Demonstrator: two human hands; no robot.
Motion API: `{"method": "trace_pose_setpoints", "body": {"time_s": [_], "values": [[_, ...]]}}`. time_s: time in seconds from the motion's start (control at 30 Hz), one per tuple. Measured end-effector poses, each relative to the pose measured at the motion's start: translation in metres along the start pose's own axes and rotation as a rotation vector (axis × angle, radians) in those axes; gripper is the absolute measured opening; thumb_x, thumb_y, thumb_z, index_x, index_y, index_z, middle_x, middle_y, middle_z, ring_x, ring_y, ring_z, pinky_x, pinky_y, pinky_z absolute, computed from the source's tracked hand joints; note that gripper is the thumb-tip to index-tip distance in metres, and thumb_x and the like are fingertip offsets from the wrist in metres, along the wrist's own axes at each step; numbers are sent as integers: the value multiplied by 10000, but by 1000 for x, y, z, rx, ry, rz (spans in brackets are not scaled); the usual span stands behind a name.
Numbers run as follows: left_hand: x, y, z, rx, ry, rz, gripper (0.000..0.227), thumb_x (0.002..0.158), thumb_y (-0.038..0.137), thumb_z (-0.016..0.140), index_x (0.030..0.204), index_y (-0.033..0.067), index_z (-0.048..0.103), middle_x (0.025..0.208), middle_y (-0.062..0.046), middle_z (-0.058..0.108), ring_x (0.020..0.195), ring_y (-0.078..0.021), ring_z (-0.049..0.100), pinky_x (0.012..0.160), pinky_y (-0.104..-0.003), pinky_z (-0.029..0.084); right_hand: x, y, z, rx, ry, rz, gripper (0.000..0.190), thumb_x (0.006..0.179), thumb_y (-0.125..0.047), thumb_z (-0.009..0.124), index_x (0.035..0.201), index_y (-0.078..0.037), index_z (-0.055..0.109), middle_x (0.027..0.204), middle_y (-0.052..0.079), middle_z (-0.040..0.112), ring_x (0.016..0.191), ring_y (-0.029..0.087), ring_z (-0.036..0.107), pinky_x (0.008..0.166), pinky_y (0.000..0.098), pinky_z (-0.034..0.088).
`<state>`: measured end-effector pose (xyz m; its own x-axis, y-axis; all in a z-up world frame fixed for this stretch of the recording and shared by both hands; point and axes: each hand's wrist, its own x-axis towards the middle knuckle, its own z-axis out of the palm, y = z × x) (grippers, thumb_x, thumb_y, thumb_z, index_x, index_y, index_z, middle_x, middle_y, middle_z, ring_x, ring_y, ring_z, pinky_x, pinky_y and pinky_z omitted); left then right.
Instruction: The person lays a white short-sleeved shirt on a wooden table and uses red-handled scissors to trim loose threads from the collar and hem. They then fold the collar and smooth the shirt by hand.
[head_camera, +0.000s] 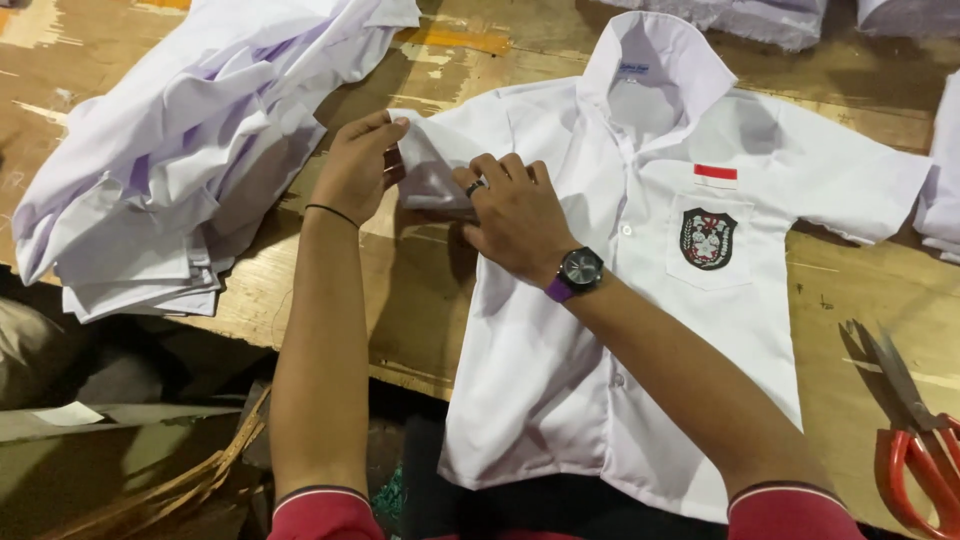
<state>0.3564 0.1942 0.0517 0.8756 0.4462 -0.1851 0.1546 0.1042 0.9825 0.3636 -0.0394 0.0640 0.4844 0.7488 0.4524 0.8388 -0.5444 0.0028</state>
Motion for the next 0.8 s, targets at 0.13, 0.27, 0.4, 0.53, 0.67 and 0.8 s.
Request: {"method": "trace_pose_setpoints", "body": {"time_s": [0.13, 0.27, 0.4, 0.53, 0.67, 0.8], "values": [[-22, 17, 10, -176, -85, 138, 53, 956, 173, 696, 963, 135, 733, 815, 61, 568, 795, -101, 598, 839, -348, 456, 0, 10, 48, -122, 142, -61, 50, 851, -199, 723, 885, -165, 708, 977, 15, 631, 879, 221, 589, 781, 383, 435], [-11, -4, 3, -276, -34, 189, 134, 941, 208, 716, 890, 94, 667, 827, 8, 608, 811, -133, 642, 757, -318, 511, -1, 3, 30, -17, 48, 18, 284, 905, -275, 705, 1137, -117, 665, 1144, 60, 626, 888, 253, 669, 775, 419, 516], [-21, -11, -3, 23, -67, 256, 337, 1016, 323, 688, 1075, -10, 677, 835, -39, 655, 768, -166, 671, 701, -321, 572, 0, 0, 30, 66, -97, 130, 328, 911, -332, 682, 1139, -97, 697, 1115, 68, 615, 872, 294, 712, 707, 441, 592], [2, -48, -20, 246, -45, 321, 259, 1038, 226, 646, 1019, -21, 722, 825, -62, 672, 764, -155, 631, 669, -324, 546, -2, 4, 34, 34, -117, 125, 287, 912, -300, 650, 1114, -108, 718, 1116, 62, 609, 899, 294, 713, 708, 430, 603], [-32, -13, -10, 346, 51, 173, 613, 1049, 491, 538, 1345, -39, 626, 1387, -256, 601, 1362, -411, 522, 1109, -569, 416, -2, 7, 19, 17, -219, 68, 232, 947, -243, 593, 1015, -102, 764, 1098, 46, 629, 913, 237, 685, 771, 375, 547], [-24, -16, -7, 358, 107, 230, 698, 1011, 376, 671, 1453, -127, 473, 1435, -351, 536, 1350, -479, 525, 1116, -572, 440, -6, 8, 7, 130, -272, 70, 247, 999, -204, 540, 1101, -112, 745, 1149, 60, 644, 971, 253, 675, 822, 395, 530]]}}
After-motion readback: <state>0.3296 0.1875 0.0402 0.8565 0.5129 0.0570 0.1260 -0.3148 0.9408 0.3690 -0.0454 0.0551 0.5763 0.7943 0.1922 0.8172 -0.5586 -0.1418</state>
